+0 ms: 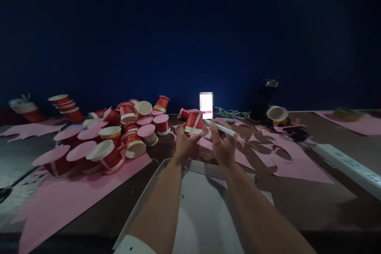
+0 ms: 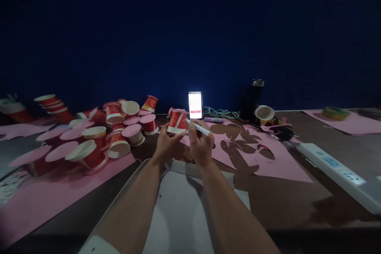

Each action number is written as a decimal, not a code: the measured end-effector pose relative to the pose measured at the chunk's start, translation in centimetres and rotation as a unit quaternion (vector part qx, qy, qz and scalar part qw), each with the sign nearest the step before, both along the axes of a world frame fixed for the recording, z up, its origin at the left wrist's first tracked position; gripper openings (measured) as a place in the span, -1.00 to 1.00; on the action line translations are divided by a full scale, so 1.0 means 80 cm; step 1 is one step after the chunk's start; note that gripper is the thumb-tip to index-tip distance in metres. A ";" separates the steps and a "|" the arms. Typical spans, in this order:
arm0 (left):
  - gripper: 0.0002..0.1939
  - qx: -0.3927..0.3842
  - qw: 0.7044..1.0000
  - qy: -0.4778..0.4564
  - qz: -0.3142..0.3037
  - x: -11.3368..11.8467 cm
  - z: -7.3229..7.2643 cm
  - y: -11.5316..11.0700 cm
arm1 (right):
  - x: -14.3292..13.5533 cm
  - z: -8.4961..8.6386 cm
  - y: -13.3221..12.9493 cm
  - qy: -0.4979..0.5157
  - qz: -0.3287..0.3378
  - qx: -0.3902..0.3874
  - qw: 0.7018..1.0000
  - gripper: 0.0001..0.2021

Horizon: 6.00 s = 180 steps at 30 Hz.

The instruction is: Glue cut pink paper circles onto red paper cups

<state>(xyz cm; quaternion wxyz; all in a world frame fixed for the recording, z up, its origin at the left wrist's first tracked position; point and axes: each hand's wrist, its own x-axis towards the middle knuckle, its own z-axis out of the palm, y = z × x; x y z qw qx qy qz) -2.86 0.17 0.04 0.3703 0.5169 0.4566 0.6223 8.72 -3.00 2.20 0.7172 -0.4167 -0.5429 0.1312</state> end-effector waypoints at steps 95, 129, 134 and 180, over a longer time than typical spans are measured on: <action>-0.33 0.194 0.820 0.444 0.303 -0.004 -0.019 -0.006 | 0.000 -0.010 0.000 -0.050 0.019 0.005 0.999 -0.72; -0.32 0.192 0.817 0.455 0.297 -0.002 -0.023 -0.005 | 0.002 -0.004 -0.002 -0.094 -0.006 0.039 0.995 -0.71; -0.32 0.196 0.816 0.454 0.300 -0.002 -0.024 -0.003 | 0.002 -0.002 -0.002 -0.101 -0.006 0.034 0.994 -0.71; -0.33 0.180 0.833 0.448 0.271 -0.003 -0.019 -0.006 | 0.002 -0.004 -0.001 -0.078 0.009 0.009 0.997 -0.74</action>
